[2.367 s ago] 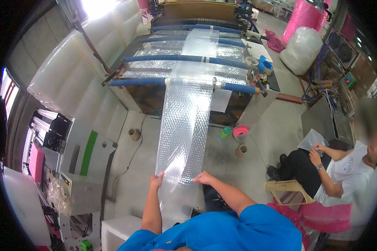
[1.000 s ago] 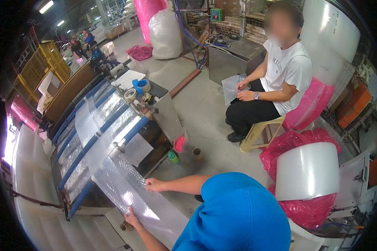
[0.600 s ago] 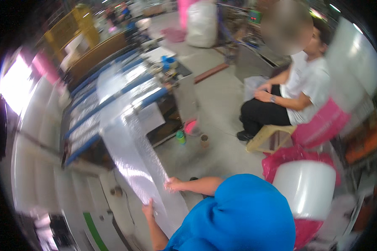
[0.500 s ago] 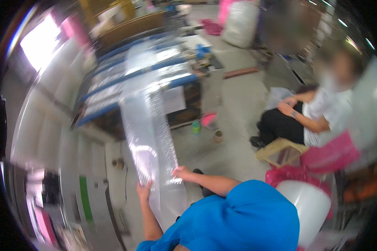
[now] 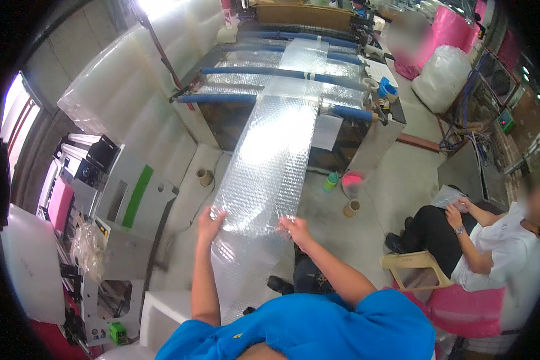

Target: The person handles a long sheet of bubble wrap, pulling it from a machine and guiding it with both hands. Another person is visible in the background, also handling bubble wrap.

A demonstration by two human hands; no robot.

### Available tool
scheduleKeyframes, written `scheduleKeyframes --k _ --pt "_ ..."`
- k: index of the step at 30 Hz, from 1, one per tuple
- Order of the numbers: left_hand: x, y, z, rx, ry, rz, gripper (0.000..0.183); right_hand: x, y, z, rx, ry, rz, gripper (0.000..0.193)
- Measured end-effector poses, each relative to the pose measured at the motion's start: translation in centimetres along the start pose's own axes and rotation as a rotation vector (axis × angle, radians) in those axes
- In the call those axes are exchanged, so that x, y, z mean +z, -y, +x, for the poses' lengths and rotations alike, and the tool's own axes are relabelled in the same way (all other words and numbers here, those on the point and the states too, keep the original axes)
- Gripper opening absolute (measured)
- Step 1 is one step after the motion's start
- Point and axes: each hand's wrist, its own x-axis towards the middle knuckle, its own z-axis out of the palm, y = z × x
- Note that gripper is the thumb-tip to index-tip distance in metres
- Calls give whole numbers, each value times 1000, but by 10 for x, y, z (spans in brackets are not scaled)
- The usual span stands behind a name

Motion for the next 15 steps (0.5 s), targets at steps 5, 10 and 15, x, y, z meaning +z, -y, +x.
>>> scheduleKeyframes --k 5,10,15 --pt "28 21 -5 -127 174 118 46 -18 -21 13 142 -15 -122 29" --pt "37 37 6 -197 232 81 48 -32 -33 33 256 48 -225 32" --pt "49 63 18 -198 248 179 47 -46 -58 55 313 90 -321 33"
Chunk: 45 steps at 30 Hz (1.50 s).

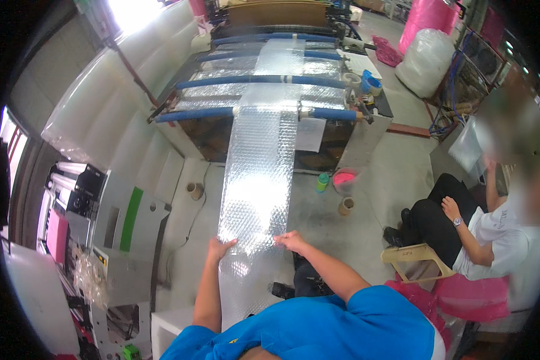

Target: The person handles a long sheet of bubble wrap, pulling it from a machine and guiding it with both hands. Another person is visible in the background, also handling bubble wrap.

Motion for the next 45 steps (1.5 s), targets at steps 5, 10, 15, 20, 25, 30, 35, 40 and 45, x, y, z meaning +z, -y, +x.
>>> scheduleKeyframes --k 5,10,15,20,25,30,35,40,45 --pt "18 13 15 -151 -50 172 70 -6 -27 33 -162 9 44 19" --pt "27 -5 20 -159 25 112 72 -17 -26 45 -63 37 -71 19" --pt "42 10 32 -257 41 330 70 -24 -17 45 -56 -56 -444 33" --pt "62 38 62 -153 -10 386 68 -36 -15 59 -36 -15 -420 39" --pt "67 18 115 -62 48 145 56 -56 2 105 -67 -117 -402 36" --pt "90 -17 174 116 -109 201 53 -85 32 135 -97 -343 -199 29" --pt "90 -58 199 85 -229 52 56 -113 74 144 -245 -356 -129 28" --pt "58 -89 200 -198 232 -330 59 -113 108 138 -393 -322 425 25" --pt "46 -50 188 -330 385 -216 59 -88 114 115 -385 -323 529 23"
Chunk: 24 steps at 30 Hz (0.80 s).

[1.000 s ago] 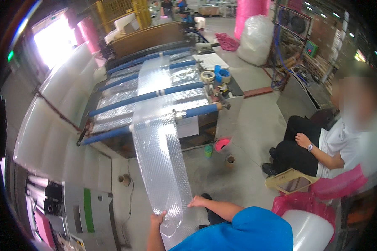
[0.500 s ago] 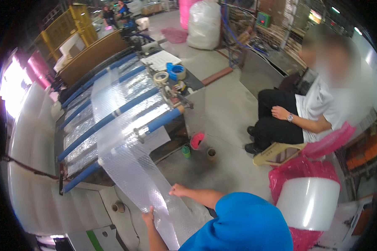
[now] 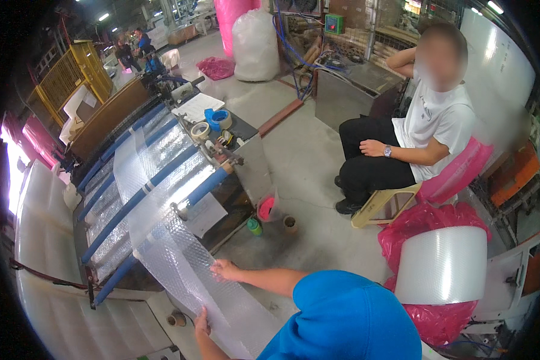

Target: The person handles a long sheet of bubble wrap, pulling it from a machine and guiding it with both hands. Another person is visible in the background, also handling bubble wrap.

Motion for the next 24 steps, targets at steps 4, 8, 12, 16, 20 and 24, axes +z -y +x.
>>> scheduleKeyframes --k 4,8,12,16,20,24 --pt "-10 59 1 -61 45 -63 64 10 -26 -45 70 8 -53 23" --pt "-17 119 -28 -118 24 116 73 10 -61 -96 81 43 -111 21" --pt "1 166 -92 93 -152 69 80 3 -83 -140 180 123 -484 24" --pt "14 156 -145 325 -548 154 73 7 -83 -171 135 116 -478 25" --pt "10 123 -204 470 -623 222 57 15 -68 -197 109 145 -189 26" --pt "11 99 -243 572 -611 127 45 22 -55 -213 52 120 -144 23"
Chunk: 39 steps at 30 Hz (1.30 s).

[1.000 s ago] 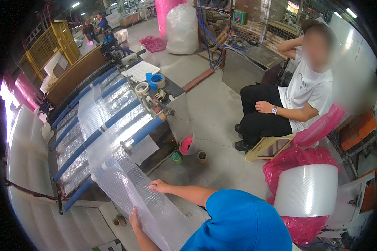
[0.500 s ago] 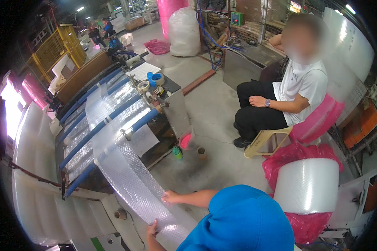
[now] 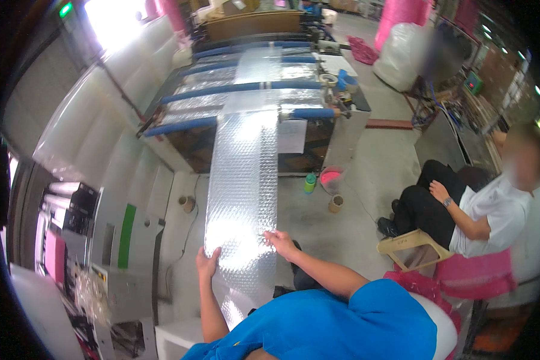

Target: The person handles a long sheet of bubble wrap, pulling it from a machine and guiding it with both hands. Another person is visible in the background, also handling bubble wrap.

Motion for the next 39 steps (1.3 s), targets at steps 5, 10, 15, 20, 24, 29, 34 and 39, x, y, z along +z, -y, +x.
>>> scheduleKeyframes --k 5,10,15,20,24,29,34,39 --pt "-5 5 -3 -129 30 -25 37 4 4 -6 -12 -27 40 26" --pt "7 28 5 -15 -86 -1 31 3 4 -6 -86 -24 -41 28" --pt "15 46 11 -171 -15 -40 30 -2 4 -5 -69 -1 -52 27" --pt "28 71 18 -139 27 -25 28 -10 -2 3 146 17 -14 26" --pt "45 88 26 -51 39 -50 24 -23 -12 22 103 41 -366 29" --pt "57 107 30 -150 111 -108 33 -37 -35 45 93 147 -451 27" --pt "69 134 36 8 149 -59 36 -44 -52 70 198 214 -590 24" --pt "87 147 37 -137 129 118 43 -58 -55 84 539 367 -523 22"
